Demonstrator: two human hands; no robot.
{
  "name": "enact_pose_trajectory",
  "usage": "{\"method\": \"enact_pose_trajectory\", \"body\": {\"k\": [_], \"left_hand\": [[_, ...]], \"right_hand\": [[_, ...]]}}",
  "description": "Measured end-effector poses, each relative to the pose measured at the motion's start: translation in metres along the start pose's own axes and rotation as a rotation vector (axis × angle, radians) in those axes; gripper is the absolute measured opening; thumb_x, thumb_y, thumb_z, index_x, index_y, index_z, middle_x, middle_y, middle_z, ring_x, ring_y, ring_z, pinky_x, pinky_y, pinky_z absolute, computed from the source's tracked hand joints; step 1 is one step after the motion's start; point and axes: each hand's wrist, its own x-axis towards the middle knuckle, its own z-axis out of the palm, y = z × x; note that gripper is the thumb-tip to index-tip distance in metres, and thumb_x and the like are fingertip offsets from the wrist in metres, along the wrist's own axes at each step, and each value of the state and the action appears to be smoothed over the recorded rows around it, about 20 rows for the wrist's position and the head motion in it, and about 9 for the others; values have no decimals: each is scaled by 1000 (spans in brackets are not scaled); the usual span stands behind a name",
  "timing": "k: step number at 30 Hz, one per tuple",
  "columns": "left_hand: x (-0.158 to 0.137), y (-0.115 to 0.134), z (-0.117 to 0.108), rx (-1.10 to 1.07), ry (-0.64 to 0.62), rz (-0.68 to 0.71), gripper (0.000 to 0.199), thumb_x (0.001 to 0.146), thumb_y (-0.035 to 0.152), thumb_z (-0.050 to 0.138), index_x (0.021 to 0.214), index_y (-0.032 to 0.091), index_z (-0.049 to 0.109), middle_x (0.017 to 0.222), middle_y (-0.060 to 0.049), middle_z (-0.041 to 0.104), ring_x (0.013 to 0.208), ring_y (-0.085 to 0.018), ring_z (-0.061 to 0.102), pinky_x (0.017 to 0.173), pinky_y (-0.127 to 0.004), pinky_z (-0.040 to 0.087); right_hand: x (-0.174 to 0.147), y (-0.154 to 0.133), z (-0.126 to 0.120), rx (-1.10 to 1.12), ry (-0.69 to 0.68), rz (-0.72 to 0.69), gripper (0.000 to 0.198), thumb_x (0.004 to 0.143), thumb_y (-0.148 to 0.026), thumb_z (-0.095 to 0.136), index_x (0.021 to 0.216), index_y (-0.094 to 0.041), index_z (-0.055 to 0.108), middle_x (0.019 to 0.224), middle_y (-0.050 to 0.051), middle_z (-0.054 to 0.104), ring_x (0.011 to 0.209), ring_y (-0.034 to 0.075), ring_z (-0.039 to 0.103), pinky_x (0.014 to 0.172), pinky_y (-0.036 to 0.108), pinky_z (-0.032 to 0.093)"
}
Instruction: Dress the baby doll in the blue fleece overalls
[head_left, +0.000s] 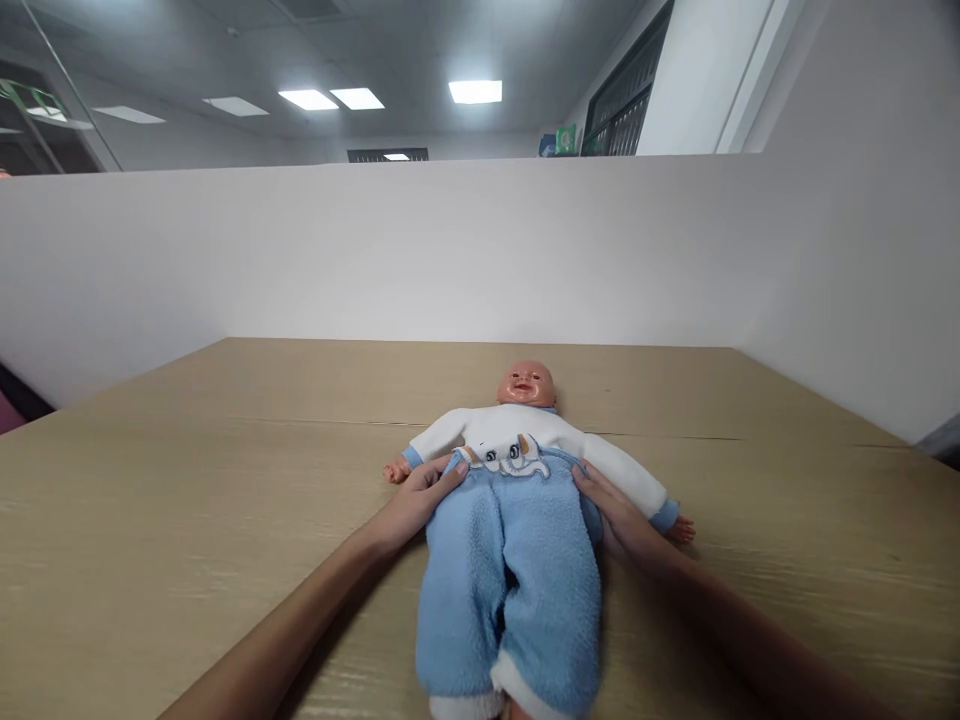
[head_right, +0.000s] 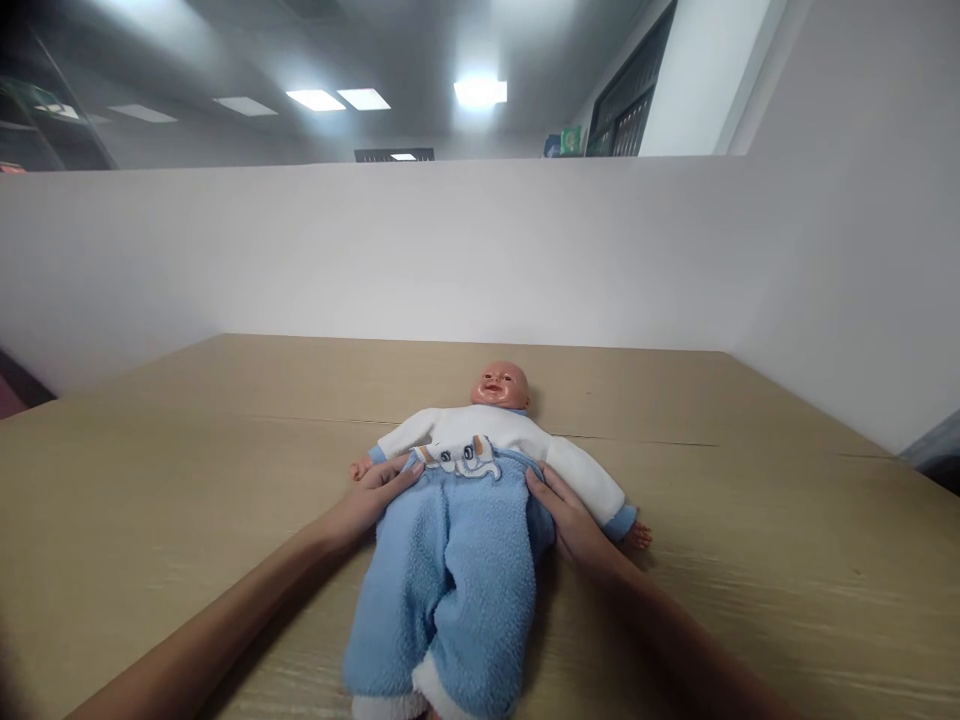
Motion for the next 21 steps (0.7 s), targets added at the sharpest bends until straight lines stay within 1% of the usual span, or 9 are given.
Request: {"method": "enact_pose_trajectory", "body": {"k": [2, 4, 6, 8, 12, 14, 16, 18, 21], "left_hand": [[-3, 6, -1, 95, 20, 35, 45, 99, 61, 61, 105, 17, 70, 86, 0, 59, 81, -16, 50, 73, -27, 37], [-7, 12, -1, 195, 70, 108, 41, 99, 58, 62, 98, 17, 67, 84, 1, 54, 80, -15, 46, 71, -26, 34], [-8, 15, 1, 275, 129, 212, 36, 100, 54, 64, 94, 18, 64, 89, 0, 54, 86, -16, 48, 76, -27, 36], [-6, 15, 5, 301, 182, 284, 33, 102, 51, 62, 94, 19, 62, 95, 0, 55, 93, -17, 50, 83, -27, 37], [6, 4, 11, 187, 214, 219, 34, 104, 54, 57, 101, 20, 60, 91, 1, 53, 87, -16, 48, 79, -28, 38], [10, -3, 9, 171, 219, 192, 37, 103, 56, 56, 100, 20, 59, 89, 2, 51, 84, -16, 46, 77, -28, 37], [11, -7, 2, 217, 214, 179, 39, 103, 58, 55, 94, 20, 56, 88, 2, 48, 84, -16, 44, 78, -28, 36], [9, -9, -6, 289, 164, 151, 40, 103, 58, 54, 90, 20, 53, 87, 3, 45, 86, -17, 42, 79, -29, 36], [5, -11, -17, 331, 75, 120, 34, 102, 54, 56, 92, 21, 56, 91, 2, 48, 91, -18, 44, 86, -30, 37]], "right_hand": [[-5, -11, -2, -106, 17, -35, 49, 82, -65, 80, 117, -32, 74, 136, 5, 73, 139, 34, 57, 126, 51, 38], [-11, -21, -1, -247, 2, -138, 42, 86, -65, 76, 109, -29, 73, 123, 5, 75, 129, 34, 61, 119, 48, 45], [-15, -28, 3, -333, 0, -239, 39, 90, -63, 73, 104, -27, 70, 111, 4, 74, 119, 32, 64, 112, 44, 49], [-14, -28, 7, -331, 1, -289, 38, 91, -62, 72, 105, -27, 67, 111, 2, 72, 115, 29, 64, 110, 40, 49], [2, -18, 6, -179, 39, -219, 42, 92, -65, 68, 115, -29, 64, 124, 1, 73, 124, 26, 64, 112, 38, 49], [9, -16, 1, -197, 19, -194, 47, 91, -66, 67, 119, -28, 65, 126, 3, 74, 126, 28, 64, 116, 42, 48], [10, -19, -5, -335, -23, -200, 51, 92, -66, 64, 122, -26, 68, 129, 7, 74, 128, 31, 64, 121, 49, 43], [3, -25, -10, -515, -44, -241, 51, 96, -65, 59, 123, -24, 72, 134, 10, 74, 133, 35, 61, 126, 54, 36], [-12, -29, -11, -679, 1, -334, 52, 98, -63, 51, 123, -25, 77, 137, 12, 74, 136, 40, 61, 125, 58, 39]]}}
